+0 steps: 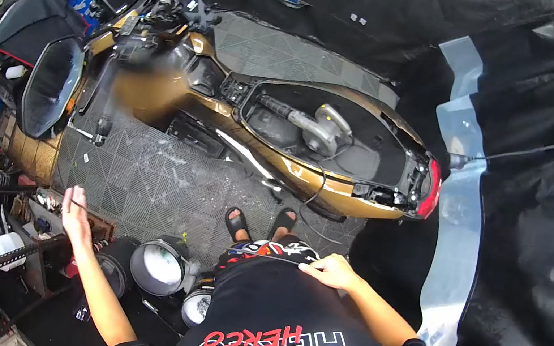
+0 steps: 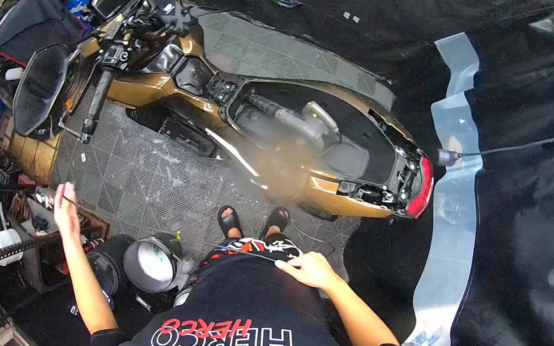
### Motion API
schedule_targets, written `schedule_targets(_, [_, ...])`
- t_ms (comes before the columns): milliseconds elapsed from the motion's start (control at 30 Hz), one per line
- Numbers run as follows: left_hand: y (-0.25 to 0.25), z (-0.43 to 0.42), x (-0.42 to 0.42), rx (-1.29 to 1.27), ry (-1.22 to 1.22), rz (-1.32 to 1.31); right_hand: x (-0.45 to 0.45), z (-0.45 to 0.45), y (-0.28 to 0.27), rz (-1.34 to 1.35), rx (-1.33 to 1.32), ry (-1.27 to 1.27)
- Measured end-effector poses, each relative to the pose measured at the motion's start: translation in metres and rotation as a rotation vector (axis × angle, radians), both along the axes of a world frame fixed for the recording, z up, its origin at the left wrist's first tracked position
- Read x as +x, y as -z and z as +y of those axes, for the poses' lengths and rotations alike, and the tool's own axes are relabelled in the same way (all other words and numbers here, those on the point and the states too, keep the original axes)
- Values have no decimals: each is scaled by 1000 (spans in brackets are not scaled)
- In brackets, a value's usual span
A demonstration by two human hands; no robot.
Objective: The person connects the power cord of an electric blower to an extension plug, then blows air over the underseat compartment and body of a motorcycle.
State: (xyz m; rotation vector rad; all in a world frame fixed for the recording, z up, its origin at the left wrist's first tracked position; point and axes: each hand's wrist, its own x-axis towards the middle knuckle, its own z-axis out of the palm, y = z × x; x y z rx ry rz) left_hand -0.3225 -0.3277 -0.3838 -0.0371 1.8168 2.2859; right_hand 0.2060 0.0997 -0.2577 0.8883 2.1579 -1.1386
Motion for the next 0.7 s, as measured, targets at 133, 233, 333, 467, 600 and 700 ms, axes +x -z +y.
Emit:
schedule_targets(133, [6,-64,-58,734,-117,-408,66,7,22,-128,26,22])
schedule_targets(233, [-18,-64,-59,398,-516,-932,94,3,36,-147,43,110])
schedule_targets(333, [41,-105,-71,144,-396,-795,114,6,73,-85,108,72])
schedule_targets(467, [47,-88,-53,-38,-203,-840,140,16,101,-10,179,89])
schedule_targets(600, [44,-13,32,-597,365,-811,138,44,104,-15,-137,450])
schedule_targets(700, [9,86,114,-568,670,-1078,138,80,102,486,237,535])
